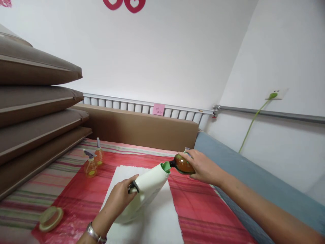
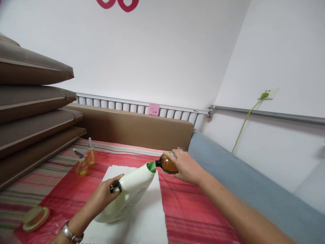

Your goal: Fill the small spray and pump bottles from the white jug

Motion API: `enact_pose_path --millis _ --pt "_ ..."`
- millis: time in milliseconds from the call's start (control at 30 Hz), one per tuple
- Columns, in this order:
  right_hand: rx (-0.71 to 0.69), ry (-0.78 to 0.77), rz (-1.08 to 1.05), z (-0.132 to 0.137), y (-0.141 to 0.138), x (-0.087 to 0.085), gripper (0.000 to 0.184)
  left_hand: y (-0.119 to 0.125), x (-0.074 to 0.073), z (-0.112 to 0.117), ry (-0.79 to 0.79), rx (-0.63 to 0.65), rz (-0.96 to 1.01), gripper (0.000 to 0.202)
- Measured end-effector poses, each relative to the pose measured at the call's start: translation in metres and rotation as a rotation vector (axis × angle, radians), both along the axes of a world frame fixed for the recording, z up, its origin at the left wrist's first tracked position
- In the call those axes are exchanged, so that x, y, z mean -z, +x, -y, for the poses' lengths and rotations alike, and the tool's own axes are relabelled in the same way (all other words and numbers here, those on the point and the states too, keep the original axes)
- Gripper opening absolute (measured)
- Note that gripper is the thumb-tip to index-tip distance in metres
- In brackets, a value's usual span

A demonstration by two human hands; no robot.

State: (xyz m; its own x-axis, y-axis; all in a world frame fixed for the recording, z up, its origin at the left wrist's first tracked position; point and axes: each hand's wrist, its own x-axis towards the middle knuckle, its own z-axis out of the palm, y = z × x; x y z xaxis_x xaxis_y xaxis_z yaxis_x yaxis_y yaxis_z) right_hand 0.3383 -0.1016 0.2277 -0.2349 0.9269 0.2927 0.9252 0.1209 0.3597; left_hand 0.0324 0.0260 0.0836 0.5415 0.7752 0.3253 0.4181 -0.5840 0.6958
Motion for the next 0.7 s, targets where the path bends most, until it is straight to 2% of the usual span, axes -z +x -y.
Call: enact_pose_path --millis 433,700 --pt "-0.022 -0.036 0.134 -0.002 -0.009 -0.018 0.078 0.002 -0.005 0.005 0.022 -0.007 -0.03 0.057" --pt "-0.029 -0.037 0.211 -0.005 -0.013 -0.023 0.075 0.002 -0.009 0.008 0.026 -0.005 -0.047 0.059"
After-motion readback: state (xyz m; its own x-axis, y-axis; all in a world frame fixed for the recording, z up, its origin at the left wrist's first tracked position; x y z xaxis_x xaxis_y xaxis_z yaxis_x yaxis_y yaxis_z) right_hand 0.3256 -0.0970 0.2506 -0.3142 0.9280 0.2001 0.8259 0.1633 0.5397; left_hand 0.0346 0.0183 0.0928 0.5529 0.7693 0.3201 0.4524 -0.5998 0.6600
